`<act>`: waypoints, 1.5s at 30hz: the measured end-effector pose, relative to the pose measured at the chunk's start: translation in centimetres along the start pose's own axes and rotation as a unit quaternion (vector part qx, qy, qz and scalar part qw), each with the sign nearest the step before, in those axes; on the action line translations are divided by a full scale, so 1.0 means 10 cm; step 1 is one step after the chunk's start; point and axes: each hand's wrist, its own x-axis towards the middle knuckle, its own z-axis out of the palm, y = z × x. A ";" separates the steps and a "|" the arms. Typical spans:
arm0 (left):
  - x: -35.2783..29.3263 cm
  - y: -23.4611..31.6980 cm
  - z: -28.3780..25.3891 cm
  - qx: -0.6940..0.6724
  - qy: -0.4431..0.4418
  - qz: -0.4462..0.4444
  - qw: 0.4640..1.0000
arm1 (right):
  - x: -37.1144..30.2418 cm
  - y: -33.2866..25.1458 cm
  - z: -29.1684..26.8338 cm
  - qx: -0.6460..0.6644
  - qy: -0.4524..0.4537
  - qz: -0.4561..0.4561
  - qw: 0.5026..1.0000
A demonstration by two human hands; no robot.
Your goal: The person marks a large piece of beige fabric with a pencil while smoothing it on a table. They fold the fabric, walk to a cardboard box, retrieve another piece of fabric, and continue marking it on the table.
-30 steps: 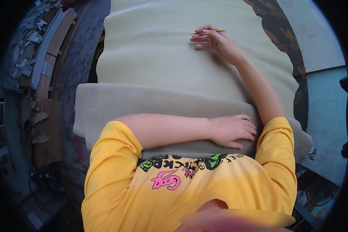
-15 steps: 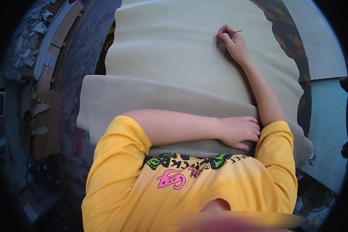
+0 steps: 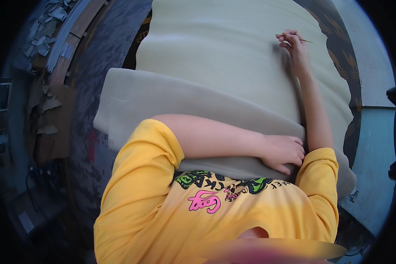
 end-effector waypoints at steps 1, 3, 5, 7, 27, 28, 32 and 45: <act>0.00 0.00 0.00 0.002 -0.009 -0.004 1.000 | -0.03 -0.11 -0.05 -0.004 0.007 -0.022 1.000; 0.00 0.01 0.00 0.002 -0.012 -0.009 1.000 | -0.16 -0.31 -0.21 -0.022 0.037 -0.047 0.998; 0.00 0.03 0.00 -0.003 -0.020 -0.017 1.000 | -0.46 -0.44 -0.42 -0.075 0.063 -0.075 0.992; 0.00 0.04 -0.01 -0.009 -0.025 -0.024 0.999 | -0.83 -0.52 -0.72 -0.171 0.092 -0.099 0.976; 0.00 0.47 -0.21 0.022 -0.127 -0.069 0.989 | -4.76 1.01 -1.80 0.179 0.681 -0.017 0.710; -0.05 0.57 -0.21 0.015 -0.137 -0.067 0.988 | -4.69 1.12 -1.71 0.236 0.648 0.001 0.724; -0.48 0.97 -0.41 0.041 -0.138 -0.192 0.971 | -4.50 1.22 -1.79 0.296 0.618 0.016 0.728; -1.82 1.73 0.19 0.480 0.137 -0.478 0.723 | -5.11 0.91 -3.46 0.174 0.756 -0.039 0.630</act>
